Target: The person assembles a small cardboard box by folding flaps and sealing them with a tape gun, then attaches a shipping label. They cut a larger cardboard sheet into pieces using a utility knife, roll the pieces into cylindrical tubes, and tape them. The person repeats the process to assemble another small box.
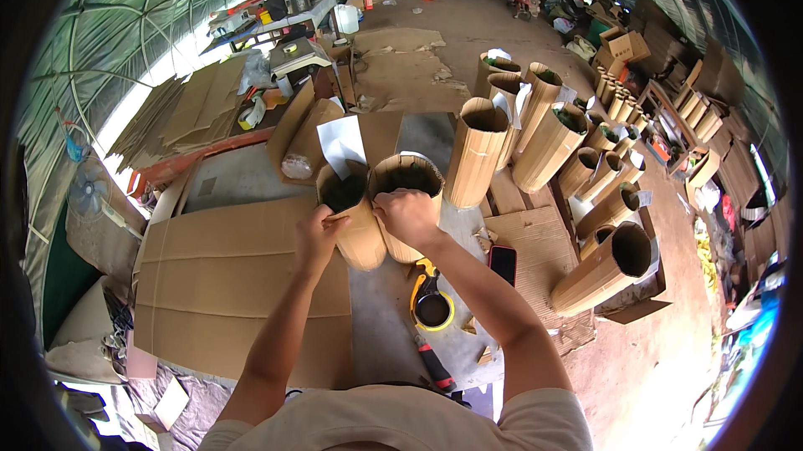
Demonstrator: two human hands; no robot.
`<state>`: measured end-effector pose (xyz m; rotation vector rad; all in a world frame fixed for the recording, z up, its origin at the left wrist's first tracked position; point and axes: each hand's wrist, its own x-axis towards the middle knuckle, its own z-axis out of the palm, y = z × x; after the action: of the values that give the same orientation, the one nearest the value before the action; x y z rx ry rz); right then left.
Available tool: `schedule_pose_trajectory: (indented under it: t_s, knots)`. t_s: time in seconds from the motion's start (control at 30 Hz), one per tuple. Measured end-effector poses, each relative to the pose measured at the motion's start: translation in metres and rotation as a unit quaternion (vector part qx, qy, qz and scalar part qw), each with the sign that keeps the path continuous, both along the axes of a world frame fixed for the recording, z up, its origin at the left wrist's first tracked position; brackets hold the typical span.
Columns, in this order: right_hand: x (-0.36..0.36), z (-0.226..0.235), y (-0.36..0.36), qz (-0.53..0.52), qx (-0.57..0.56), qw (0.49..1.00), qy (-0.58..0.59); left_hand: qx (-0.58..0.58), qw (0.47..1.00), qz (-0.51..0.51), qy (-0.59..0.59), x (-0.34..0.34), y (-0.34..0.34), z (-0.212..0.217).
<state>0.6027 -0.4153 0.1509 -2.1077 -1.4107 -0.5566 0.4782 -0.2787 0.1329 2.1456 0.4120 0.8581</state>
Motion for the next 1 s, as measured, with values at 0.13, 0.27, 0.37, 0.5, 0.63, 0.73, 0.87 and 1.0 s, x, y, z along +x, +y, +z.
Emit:
schedule_pose_trajectory:
  t_s: [0.13,0.27,0.37,0.5,0.63,0.73,0.87,1.0]
  knots:
    - [0.0,-0.008,0.0,0.01,0.012,1.0,-0.013,0.029,1.0,0.009,0.009,-0.004,-0.002,0.002]
    - [-0.003,-0.003,0.0,0.004,-0.001,1.0,-0.021,0.047,0.998,0.023,0.019,-0.005,0.001,-0.003]
    - [-0.002,-0.005,-0.001,0.011,0.004,1.0,-0.028,0.033,0.999,0.015,0.009,-0.005,-0.001,-0.004]
    - [-0.002,-0.009,0.002,0.025,0.029,0.998,-0.042,0.07,0.996,0.039,0.033,-0.006,0.004,-0.013]
    - [0.002,-0.013,0.001,0.019,0.021,0.998,-0.052,0.125,0.989,0.053,0.058,-0.006,0.005,-0.014]
    - [0.001,-0.009,-0.004,0.013,-0.005,0.999,-0.038,0.13,0.987,0.039,0.081,-0.01,0.006,-0.007]
    - [0.005,-0.004,-0.019,0.016,0.0,0.999,-0.038,0.139,0.984,0.027,0.106,-0.012,0.01,-0.005]
    - [0.005,-0.004,-0.028,0.013,0.018,0.999,-0.035,0.148,0.98,0.027,0.131,-0.014,0.012,-0.006]
